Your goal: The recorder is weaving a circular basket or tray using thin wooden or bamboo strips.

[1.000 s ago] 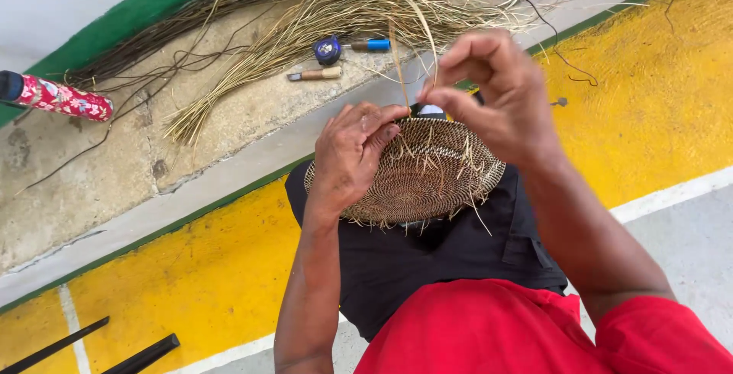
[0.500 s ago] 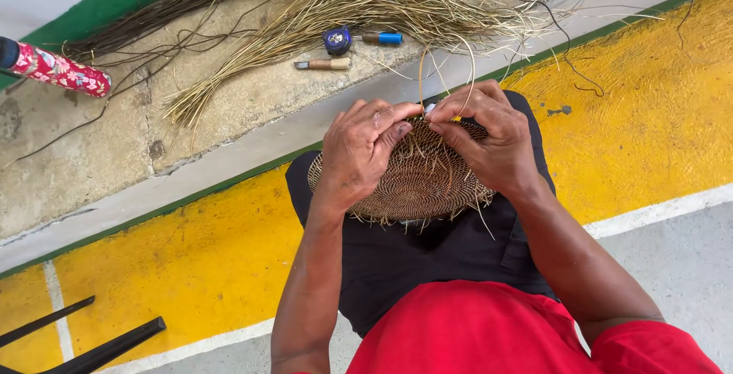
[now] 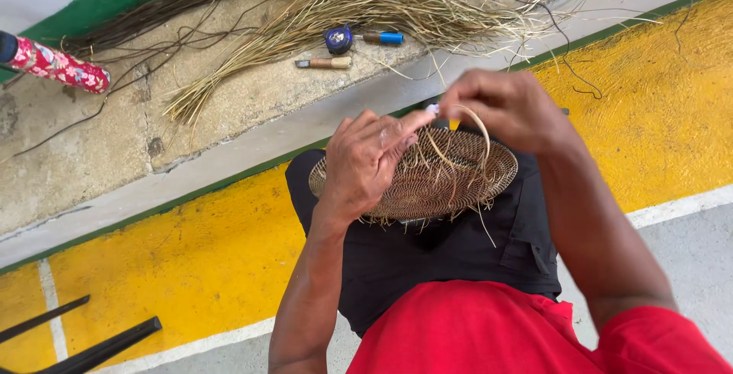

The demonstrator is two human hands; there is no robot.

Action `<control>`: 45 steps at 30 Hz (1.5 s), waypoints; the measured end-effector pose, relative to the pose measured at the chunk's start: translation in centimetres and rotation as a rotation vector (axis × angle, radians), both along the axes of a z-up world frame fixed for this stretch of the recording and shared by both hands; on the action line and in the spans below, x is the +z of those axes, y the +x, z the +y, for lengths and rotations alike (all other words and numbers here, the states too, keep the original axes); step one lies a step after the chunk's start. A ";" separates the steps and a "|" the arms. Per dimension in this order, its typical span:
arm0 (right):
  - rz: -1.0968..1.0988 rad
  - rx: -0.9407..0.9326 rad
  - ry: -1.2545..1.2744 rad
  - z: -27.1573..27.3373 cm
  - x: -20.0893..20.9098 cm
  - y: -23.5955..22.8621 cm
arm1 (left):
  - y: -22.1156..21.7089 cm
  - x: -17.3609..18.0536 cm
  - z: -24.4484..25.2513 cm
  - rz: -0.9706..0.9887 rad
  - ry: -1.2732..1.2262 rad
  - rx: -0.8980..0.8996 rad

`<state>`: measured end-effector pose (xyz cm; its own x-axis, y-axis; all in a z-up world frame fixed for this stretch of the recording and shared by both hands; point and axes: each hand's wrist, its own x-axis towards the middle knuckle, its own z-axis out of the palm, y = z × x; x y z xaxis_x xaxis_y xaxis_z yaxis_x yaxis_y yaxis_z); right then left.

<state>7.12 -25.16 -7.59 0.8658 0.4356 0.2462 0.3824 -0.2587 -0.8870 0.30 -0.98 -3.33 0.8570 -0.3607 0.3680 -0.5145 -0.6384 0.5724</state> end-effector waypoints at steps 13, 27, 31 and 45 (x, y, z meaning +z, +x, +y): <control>0.491 0.398 0.567 2.0 -4.1 7.9 | -1.4 1.2 -0.5 -0.014 0.009 0.037; 0.300 0.304 0.126 3.2 0.2 2.6 | -0.7 0.8 -0.4 0.005 0.023 0.022; 0.437 0.210 0.366 5.0 1.2 5.7 | -0.9 1.0 -0.3 0.038 -0.015 0.009; 0.230 0.048 0.251 12.7 1.1 13.2 | -0.2 0.8 -0.5 0.044 0.016 0.038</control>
<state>20.30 -12.41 -6.52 0.8910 0.4278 0.1516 0.1714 -0.0077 -0.9852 0.07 -1.48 -2.49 0.8855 -0.3326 0.3243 -0.4640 -0.6662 0.5838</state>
